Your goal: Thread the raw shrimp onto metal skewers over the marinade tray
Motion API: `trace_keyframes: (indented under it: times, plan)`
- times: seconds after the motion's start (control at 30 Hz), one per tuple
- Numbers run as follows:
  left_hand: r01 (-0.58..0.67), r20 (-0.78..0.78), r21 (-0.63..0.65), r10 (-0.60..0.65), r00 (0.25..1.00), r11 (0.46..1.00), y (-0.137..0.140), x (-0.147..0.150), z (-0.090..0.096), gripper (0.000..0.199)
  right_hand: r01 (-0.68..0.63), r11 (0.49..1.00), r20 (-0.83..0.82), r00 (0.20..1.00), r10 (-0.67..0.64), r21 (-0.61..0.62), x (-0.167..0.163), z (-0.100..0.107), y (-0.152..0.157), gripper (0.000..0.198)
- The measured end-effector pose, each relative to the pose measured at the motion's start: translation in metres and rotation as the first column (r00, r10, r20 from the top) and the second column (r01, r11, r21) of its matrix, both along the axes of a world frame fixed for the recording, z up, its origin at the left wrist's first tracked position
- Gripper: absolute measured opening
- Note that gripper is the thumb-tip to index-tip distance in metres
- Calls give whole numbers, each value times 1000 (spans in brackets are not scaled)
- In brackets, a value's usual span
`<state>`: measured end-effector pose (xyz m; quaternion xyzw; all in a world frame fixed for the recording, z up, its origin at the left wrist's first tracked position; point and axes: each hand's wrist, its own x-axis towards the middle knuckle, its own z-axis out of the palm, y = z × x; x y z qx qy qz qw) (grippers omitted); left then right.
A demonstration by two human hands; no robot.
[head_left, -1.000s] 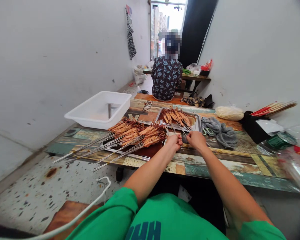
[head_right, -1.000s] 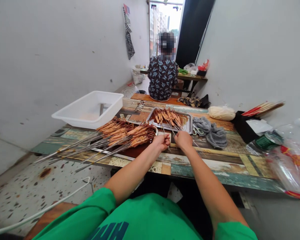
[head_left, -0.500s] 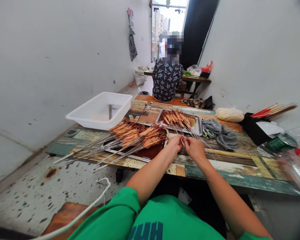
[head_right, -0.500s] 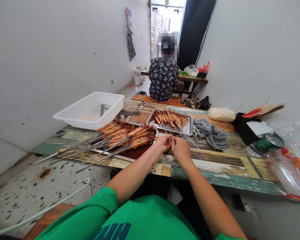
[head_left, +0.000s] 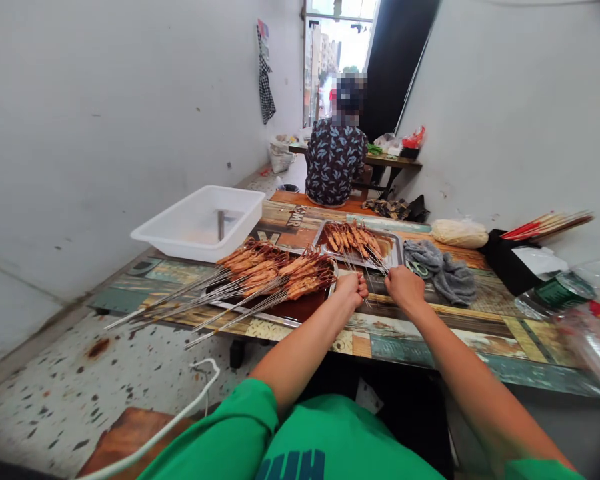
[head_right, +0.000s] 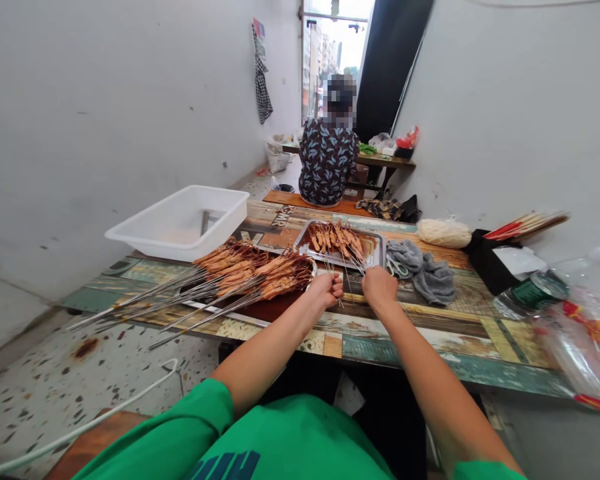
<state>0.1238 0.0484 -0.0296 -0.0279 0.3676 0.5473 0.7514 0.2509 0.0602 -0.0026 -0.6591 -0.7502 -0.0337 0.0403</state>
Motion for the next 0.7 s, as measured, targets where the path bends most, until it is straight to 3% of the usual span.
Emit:
trace_keyframes:
  times: [0.23,0.37,0.7]
  plan:
    - [14,-47,-40,-16,999,999,-1,-2,4,17,24,996,51,998,-20,-81,0,2,10,29]
    - [8,-67,-37,-10,998,999,-1,0,4,17,24,997,27,999,-22,-69,1,7,11,32]
    - [20,-45,-23,-21,999,1000,0,-1,1,18,19,986,-241,969,-59,-165,1,6,16,26]
